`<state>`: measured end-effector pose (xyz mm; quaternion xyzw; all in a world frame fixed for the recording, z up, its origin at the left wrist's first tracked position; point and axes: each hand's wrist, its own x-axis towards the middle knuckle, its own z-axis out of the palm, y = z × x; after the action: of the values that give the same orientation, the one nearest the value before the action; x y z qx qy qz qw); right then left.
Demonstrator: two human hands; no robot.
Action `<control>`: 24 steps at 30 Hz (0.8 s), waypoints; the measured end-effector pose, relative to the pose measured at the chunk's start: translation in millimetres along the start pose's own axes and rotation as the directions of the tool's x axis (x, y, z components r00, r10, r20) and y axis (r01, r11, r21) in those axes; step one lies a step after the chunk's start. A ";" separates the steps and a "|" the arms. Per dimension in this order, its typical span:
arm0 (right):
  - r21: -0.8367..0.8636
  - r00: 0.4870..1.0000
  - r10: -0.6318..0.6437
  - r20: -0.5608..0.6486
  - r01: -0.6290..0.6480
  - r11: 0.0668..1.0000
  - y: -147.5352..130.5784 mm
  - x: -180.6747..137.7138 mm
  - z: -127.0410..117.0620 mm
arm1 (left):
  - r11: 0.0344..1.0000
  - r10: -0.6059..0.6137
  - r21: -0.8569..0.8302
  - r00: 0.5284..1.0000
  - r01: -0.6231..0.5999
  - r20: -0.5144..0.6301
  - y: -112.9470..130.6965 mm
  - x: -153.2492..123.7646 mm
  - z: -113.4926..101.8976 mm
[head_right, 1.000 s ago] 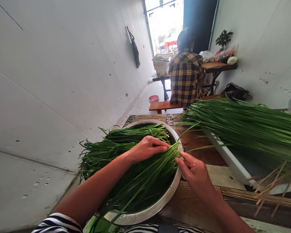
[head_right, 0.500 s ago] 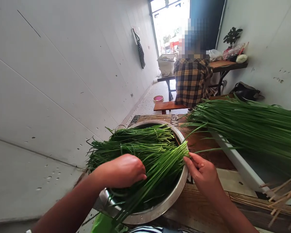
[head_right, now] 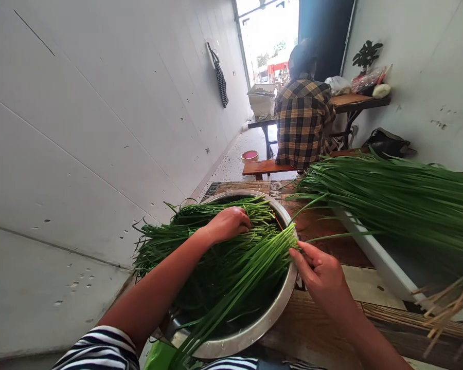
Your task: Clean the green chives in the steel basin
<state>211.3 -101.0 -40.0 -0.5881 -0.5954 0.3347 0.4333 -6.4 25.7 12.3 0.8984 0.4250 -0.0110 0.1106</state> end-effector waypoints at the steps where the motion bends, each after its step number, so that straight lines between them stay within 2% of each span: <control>1: 0.006 1.000 0.001 -0.007 0.000 1.000 -0.6 -0.2 0.3 | 1.000 -0.003 0.001 1.000 0.003 0.010 -1.1 -0.7 -0.8; 3: 0.021 1.000 -0.001 -0.010 0.001 1.000 -2.5 -0.7 1.0 | 1.000 0.005 -0.007 1.000 -0.005 -0.009 -4.0 -1.7 -2.0; 6: 0.046 1.000 -0.005 -0.004 0.005 0.999 -4.8 -1.1 2.4 | 0.996 0.029 -0.079 0.991 -0.040 -0.131 -4.8 -1.3 -0.3; 8: 0.058 1.000 0.004 -0.009 -0.003 0.998 -5.4 -1.0 3.5 | 0.980 0.008 -0.191 0.974 -0.052 -0.227 -0.8 0.1 3.2; 11: 0.068 1.000 0.029 -0.007 -0.029 0.997 -6.5 -0.6 4.2 | 0.905 -0.096 -0.423 0.946 -0.046 -0.310 9.7 2.7 9.9; 17: 0.037 1.000 -0.002 0.031 0.001 0.999 -10.5 -0.5 1.6 | 0.709 -0.307 -0.704 0.884 -0.034 -0.352 26.7 6.0 18.3; 24: 0.047 0.999 0.016 0.040 -0.018 0.999 -4.6 -1.8 2.2 | 0.633 -0.328 -0.769 0.869 -0.089 -0.370 33.4 6.3 19.9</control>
<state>207.3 -102.9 -36.9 -0.5760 -0.5908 0.3637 0.4323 24.6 5.8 -1.6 0.7076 0.4633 0.3840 0.3704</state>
